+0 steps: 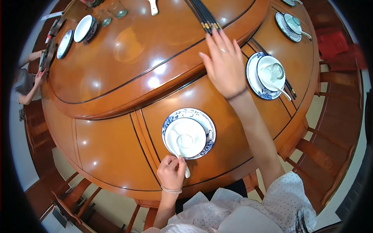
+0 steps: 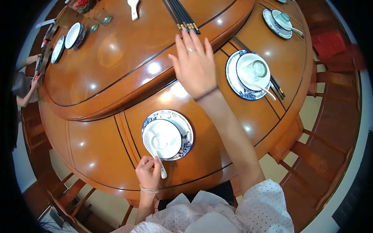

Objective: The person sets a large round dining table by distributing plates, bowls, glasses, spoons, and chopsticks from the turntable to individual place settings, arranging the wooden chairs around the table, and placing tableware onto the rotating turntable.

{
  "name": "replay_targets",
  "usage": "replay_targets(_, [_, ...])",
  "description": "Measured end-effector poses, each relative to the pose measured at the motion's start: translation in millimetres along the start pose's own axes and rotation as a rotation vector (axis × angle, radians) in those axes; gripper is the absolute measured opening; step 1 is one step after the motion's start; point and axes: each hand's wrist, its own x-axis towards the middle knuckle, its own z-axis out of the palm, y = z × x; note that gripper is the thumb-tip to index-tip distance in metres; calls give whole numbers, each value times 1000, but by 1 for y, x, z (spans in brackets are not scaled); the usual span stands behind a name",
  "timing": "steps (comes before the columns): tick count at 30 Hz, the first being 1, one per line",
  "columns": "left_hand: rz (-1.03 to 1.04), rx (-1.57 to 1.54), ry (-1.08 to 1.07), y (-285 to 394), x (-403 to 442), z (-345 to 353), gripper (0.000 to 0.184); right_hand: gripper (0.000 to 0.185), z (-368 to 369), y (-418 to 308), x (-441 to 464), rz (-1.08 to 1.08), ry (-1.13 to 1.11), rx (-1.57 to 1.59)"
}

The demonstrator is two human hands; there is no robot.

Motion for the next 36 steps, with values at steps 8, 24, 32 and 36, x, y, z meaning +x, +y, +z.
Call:
replay_targets(8, [70,105,-27,-2,3,1,17,57,56,5,22,18,-41,-185])
replay_targets(24, [50,-33,54,22,5,-27,7,63,58,2,13,36,-71,-11])
replay_targets(32, [198,-119,63,51,19,-28,6,35,17,-10,-22,63,8,128])
replay_targets(36, [173,-146,35,59,18,-23,6,30,16,-7,3,196,55,59])
